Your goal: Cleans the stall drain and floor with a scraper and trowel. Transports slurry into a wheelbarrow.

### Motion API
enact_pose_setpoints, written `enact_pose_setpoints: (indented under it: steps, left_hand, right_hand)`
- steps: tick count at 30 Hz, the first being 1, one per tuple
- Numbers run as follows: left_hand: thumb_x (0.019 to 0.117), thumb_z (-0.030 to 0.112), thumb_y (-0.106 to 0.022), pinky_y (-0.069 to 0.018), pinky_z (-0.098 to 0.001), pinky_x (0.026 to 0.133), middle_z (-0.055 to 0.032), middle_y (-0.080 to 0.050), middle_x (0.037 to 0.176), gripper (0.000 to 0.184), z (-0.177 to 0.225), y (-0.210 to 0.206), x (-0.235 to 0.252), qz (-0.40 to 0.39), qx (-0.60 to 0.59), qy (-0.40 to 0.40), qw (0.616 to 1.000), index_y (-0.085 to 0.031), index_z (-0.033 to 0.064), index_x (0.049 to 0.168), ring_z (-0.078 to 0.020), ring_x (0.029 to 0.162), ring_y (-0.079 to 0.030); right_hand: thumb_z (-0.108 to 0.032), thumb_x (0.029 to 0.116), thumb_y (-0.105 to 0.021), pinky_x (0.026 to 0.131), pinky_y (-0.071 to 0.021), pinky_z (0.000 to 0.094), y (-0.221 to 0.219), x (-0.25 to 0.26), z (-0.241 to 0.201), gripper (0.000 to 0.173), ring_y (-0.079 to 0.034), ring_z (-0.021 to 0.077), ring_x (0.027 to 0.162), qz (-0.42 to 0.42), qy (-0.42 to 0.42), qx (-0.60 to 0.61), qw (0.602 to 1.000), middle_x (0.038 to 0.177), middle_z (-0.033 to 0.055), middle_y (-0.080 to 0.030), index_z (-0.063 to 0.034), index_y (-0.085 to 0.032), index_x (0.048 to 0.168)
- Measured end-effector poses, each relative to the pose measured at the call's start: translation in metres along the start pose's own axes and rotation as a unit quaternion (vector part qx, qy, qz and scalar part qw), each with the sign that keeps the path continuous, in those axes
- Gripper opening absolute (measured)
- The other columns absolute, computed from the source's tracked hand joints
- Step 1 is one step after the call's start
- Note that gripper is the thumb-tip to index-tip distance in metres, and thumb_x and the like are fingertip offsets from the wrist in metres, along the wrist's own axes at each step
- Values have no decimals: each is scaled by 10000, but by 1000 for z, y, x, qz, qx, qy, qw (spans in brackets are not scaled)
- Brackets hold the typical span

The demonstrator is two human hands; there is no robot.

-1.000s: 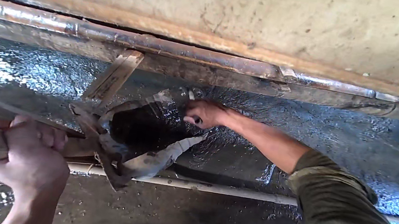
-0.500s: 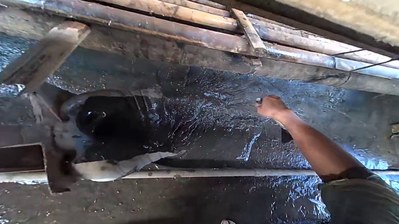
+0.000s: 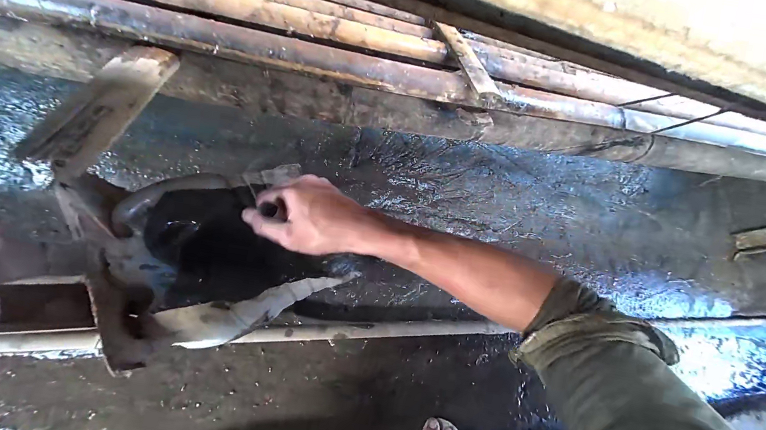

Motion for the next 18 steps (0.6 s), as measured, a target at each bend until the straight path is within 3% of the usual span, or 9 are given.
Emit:
enact_pose_setpoints:
  steps: [2, 3, 5, 7, 8, 10, 13, 16, 18]
  left_hand:
    - [1008, 49, -365, -471, -141, 565, 135, -505, 593, 347, 10, -5, -2, 19, 4, 4, 1000, -502, 202, 729, -1, 523, -499]
    - [1012, 41, -369, -475, -142, 564, 130, -512, 598, 343, 10, -3, -3, 23, 2, 3, 1000, -510, 192, 738, -3, 524, -505]
    - [1041, 80, -360, -454, -131, 542, 148, -478, 575, 361, 1, 3, -1, 24, 1, 9, 1000, -499, 216, 737, 7, 496, -474]
    - [1066, 142, -363, -446, -133, 565, 164, -469, 596, 338, -19, 20, 4, -3, 5, 9, 1000, -508, 243, 778, 13, 517, -470]
    - [1069, 163, -367, -450, -135, 583, 171, -473, 616, 317, -25, 26, 5, -24, 9, 3, 1000, -512, 252, 801, 16, 538, -477]
    - [1062, 173, -380, -443, -138, 576, 171, -464, 609, 316, -24, 25, 5, -40, 13, 2, 999, -497, 264, 783, 14, 536, -470]
    - [1045, 146, -370, -453, -154, 563, 154, -433, 552, 339, -9, 10, 6, -32, 5, 21, 999, -467, 257, 739, -1, 490, -457]
    - [1043, 95, -307, -453, -151, 567, 142, -406, 526, 352, 2, -1, 4, -9, 6, 32, 999, -421, 227, 737, -4, 473, -446]
    - [1036, 157, -380, -468, -169, 592, 154, -439, 563, 317, -9, 12, 5, -47, -2, -6, 999, -471, 251, 747, -6, 515, -473]
  right_hand:
    - [-233, 1015, -641, 814, -562, 463, -3, -14, -1, 229, -696, 263, 895, 5, 40, -30, 999, 938, 128, -713, -32, -743, 975]
    - [-231, 1015, -633, 853, -564, 492, 3, -23, 15, 236, -706, 289, 942, -11, 0, -52, 999, 992, 149, -727, -25, -748, 1009]
    - [-258, 1033, -594, 954, -535, 575, 23, -44, 78, 285, -690, 362, 1079, -79, -164, -123, 976, 1103, 196, -724, -31, -740, 1126]
    - [-254, 1027, -589, 986, -487, 650, 39, -70, 160, 315, -639, 447, 1155, -124, -311, -183, 924, 1157, 271, -684, 19, -714, 1120]
    - [-253, 1028, -588, 1030, -459, 658, 44, -83, 193, 331, -612, 462, 1207, -129, -369, -194, 900, 1205, 286, -669, 33, -706, 1147]
    - [-292, 1040, -573, 1016, -469, 643, 47, -99, 232, 365, -623, 452, 1195, -104, -431, -200, 874, 1177, 282, -679, 41, -710, 1101]
    - [-345, 1044, -543, 948, -500, 632, 45, -74, 214, 387, -662, 430, 1104, -61, -378, -189, 904, 1064, 246, -706, -2, -721, 1029]
    - [-364, 1044, -542, 970, -493, 632, 27, -17, 149, 386, -667, 405, 1102, -55, -252, -153, 954, 1070, 220, -717, -35, -738, 1082]
    - [-367, 1034, -571, 909, -529, 613, 14, 17, 99, 380, -688, 374, 1028, -46, -174, -113, 977, 1011, 201, -718, -25, -735, 1029]
Point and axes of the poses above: each hand's wrist, its own x-axis towards the middle knuckle, its own y-axis out of the back of the hand, z = x × y, the point moved 1 cm from there along x, towards the middle knuckle
